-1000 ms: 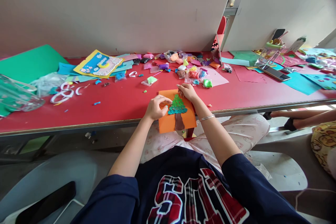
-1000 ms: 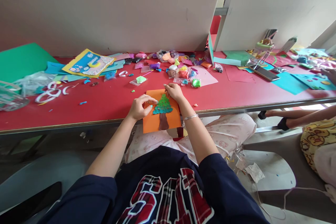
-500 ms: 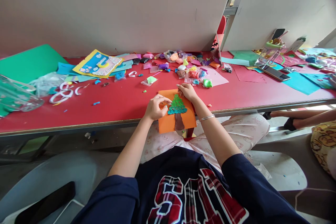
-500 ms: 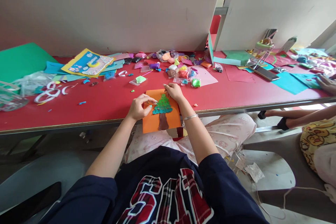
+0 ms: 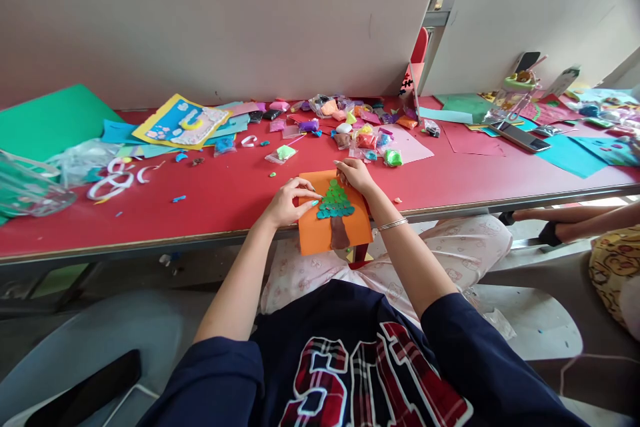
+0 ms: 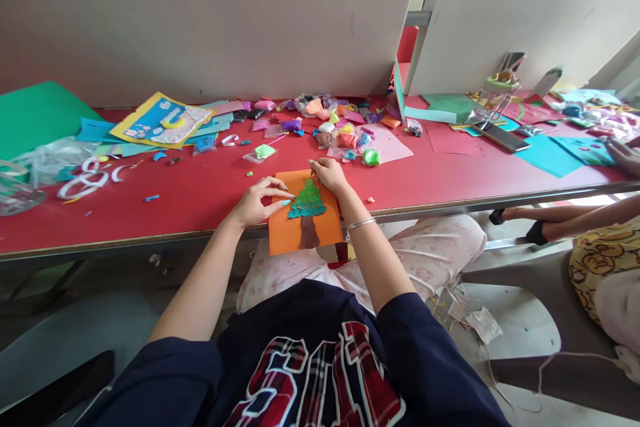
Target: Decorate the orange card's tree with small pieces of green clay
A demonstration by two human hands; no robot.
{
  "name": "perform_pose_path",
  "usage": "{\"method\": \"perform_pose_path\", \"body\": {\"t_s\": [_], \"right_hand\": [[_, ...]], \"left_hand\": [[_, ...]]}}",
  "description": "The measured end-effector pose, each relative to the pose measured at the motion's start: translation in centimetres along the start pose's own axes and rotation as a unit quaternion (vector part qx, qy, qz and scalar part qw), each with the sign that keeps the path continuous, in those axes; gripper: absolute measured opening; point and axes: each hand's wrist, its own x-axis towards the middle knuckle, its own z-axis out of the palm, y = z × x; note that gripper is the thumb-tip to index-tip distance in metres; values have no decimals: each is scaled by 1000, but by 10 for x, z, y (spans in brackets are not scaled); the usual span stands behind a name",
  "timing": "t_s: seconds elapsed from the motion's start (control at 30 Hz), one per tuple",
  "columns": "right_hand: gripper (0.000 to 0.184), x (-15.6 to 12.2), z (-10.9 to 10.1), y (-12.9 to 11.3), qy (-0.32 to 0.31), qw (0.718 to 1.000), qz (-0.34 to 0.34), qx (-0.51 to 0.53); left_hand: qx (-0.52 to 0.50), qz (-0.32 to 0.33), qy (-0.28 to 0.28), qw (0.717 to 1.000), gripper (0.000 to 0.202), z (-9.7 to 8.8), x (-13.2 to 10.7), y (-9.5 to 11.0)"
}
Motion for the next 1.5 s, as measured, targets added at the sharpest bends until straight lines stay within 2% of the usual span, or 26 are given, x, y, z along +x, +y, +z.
{"method": "perform_pose_path", "body": {"t_s": [0.23,0.4,0.63,0.83,1.03,1.23,1.5], "right_hand": [[37,-2,0,-2,-9,1000,10,25],[37,-1,0,-2,2,1000,11,18],[37,0,1,-1,4,1000,9,6],[38,1,1,1,-5,1000,11,12],[35,4,3,3,10,1000,13,4],[36,3,3,1,7,1000,11,2],[36,2,3,1,10,1000,15,3]], "left_hand": [[-8,12,-5,1000,22,1,1,-3],[63,47,-36,996,20,-6,7,-1],[236,130,-75,960,19,-14,11,17],[252,158,-77,952,23,-13,10,27],[270,195,-94,938,32,-10,10,27],[282,215,-74,932,34,-8,5,22],[258,167,2,952,26,-1,-2,14]]}}
